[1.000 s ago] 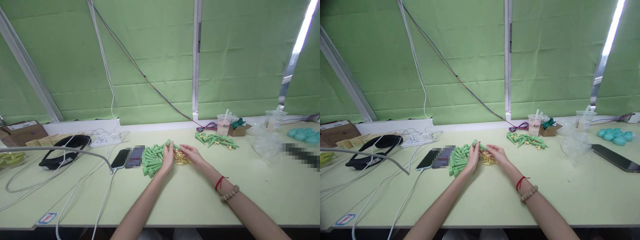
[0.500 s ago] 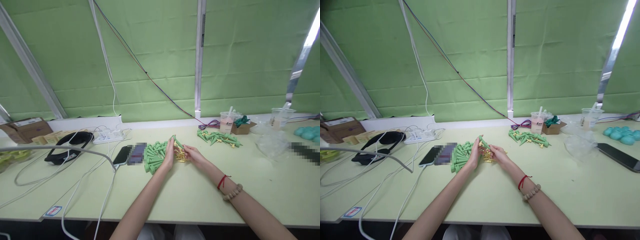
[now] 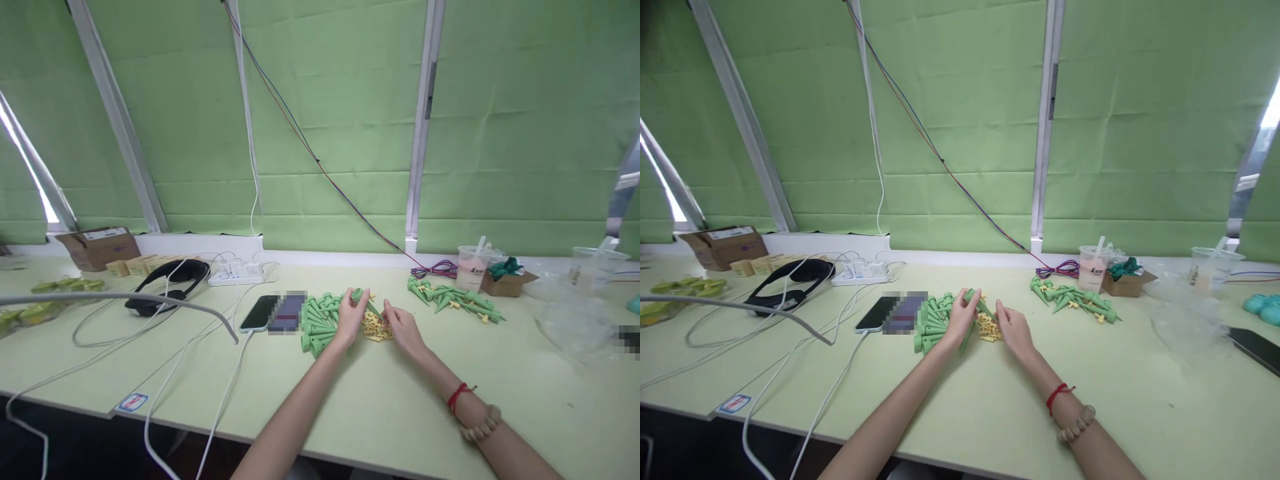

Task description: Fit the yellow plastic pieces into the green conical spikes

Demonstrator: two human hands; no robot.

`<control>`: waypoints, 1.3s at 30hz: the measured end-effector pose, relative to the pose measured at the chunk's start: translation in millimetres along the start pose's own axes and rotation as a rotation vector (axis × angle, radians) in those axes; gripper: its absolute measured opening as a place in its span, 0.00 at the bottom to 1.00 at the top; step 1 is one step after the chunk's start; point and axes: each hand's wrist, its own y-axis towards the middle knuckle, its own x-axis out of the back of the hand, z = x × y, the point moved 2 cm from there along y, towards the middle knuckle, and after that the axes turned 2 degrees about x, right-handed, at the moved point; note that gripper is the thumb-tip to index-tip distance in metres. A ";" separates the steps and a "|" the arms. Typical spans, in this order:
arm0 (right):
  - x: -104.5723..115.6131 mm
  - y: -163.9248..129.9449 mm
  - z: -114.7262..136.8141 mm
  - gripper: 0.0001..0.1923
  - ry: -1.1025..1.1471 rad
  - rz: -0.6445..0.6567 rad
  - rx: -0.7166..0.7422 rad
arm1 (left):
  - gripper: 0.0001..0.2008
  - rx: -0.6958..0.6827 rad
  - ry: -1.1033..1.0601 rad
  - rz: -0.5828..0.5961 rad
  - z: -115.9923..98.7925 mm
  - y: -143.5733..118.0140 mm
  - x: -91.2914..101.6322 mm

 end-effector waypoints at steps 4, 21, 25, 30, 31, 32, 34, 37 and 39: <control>3.0 -7.1 8.3 0.29 -0.125 -0.057 0.034 | 0.19 -0.075 0.099 -0.021 0.4 -4.3 2.5; -3.9 -8.8 17.3 0.28 0.022 -0.129 0.129 | 0.19 -0.027 0.132 0.178 10.1 -16.0 -5.8; -5.6 -9.2 19.5 0.28 0.059 -0.151 0.091 | 0.20 0.041 0.036 0.163 7.9 -21.3 -11.2; -10.1 -9.5 20.0 0.31 0.109 0.062 0.062 | 0.22 0.183 -0.148 0.141 4.9 -27.7 -19.6; -11.5 -9.9 19.6 0.30 0.107 0.102 0.081 | 0.23 0.196 -0.158 0.132 4.7 -28.0 -19.5; -12.6 -10.3 19.1 0.30 0.097 0.117 0.103 | 0.23 0.210 -0.156 0.127 4.8 -28.0 -19.0; -13.9 -11.5 18.2 0.29 0.061 0.091 0.141 | 0.23 0.238 -0.146 0.135 5.6 -26.9 -17.6; -13.6 -13.8 18.9 0.28 0.036 0.036 0.166 | 0.22 0.296 -0.156 0.158 8.2 -24.5 -17.4; -12.7 -15.4 20.8 0.28 0.039 0.034 0.174 | 0.21 0.363 -0.153 0.183 10.3 -23.9 -18.9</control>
